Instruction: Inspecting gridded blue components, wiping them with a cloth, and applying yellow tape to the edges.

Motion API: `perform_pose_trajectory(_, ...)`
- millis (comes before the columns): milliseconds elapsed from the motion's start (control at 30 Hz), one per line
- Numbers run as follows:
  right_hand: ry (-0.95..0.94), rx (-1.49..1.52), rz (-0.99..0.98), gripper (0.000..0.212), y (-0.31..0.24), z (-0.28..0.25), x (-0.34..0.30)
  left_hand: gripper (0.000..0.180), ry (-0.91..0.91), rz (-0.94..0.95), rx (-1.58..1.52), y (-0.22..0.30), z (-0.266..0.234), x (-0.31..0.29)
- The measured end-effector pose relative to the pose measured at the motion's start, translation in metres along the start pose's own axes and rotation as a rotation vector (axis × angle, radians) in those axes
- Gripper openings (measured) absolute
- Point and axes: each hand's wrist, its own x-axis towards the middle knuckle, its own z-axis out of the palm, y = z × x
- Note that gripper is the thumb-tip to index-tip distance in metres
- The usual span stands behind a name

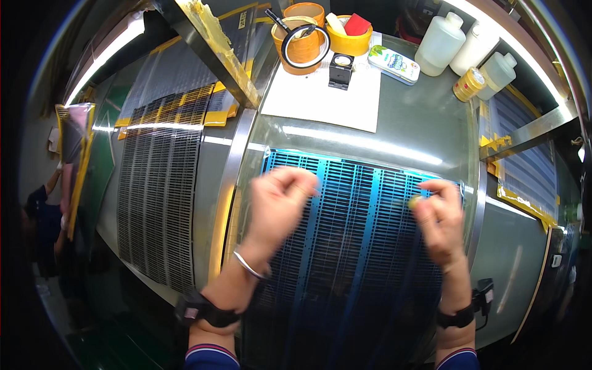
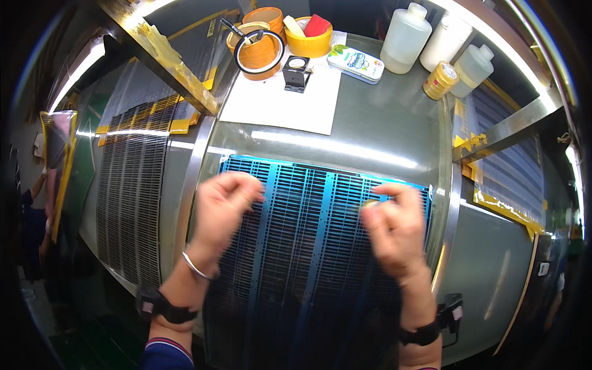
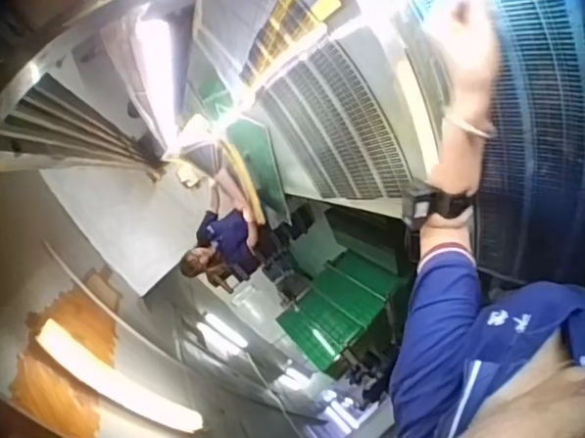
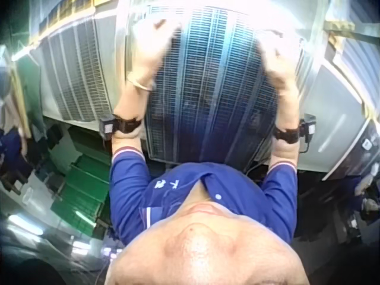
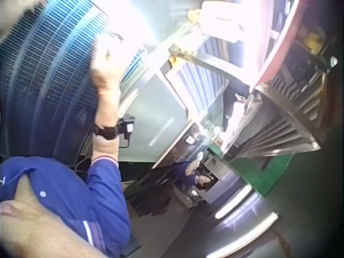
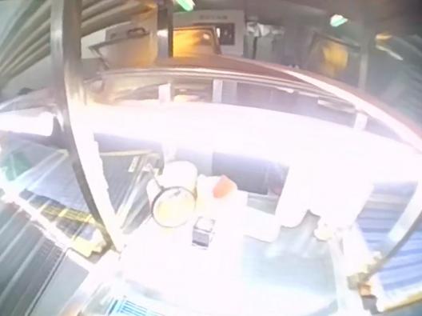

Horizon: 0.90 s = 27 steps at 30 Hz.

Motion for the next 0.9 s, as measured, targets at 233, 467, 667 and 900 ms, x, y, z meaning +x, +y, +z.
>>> perform_pose_trajectory(233, 0.197, -0.016, 0.16, 0.033, 0.045, -0.022, 0.003, 0.013, 0.291, 0.038, 0.252, -0.043, -0.055, 0.032)
perform_pose_trajectory(467, 0.253, -0.068, 0.161, 0.034, 0.044, -0.015, 0.01, 0.012, 0.315, 0.082, 0.458, -0.05, -0.044, 0.031)
perform_pose_trajectory(667, 0.264, -0.076, 0.154, 0.033, 0.047, -0.013, 0.009, 0.013, 0.331, 0.104, 0.488, -0.049, -0.041, 0.028)
perform_pose_trajectory(900, 0.261, -0.123, 0.133, 0.033, 0.048, -0.012, 0.008, 0.01, 0.34, 0.13, 0.503, -0.052, -0.037, 0.029)
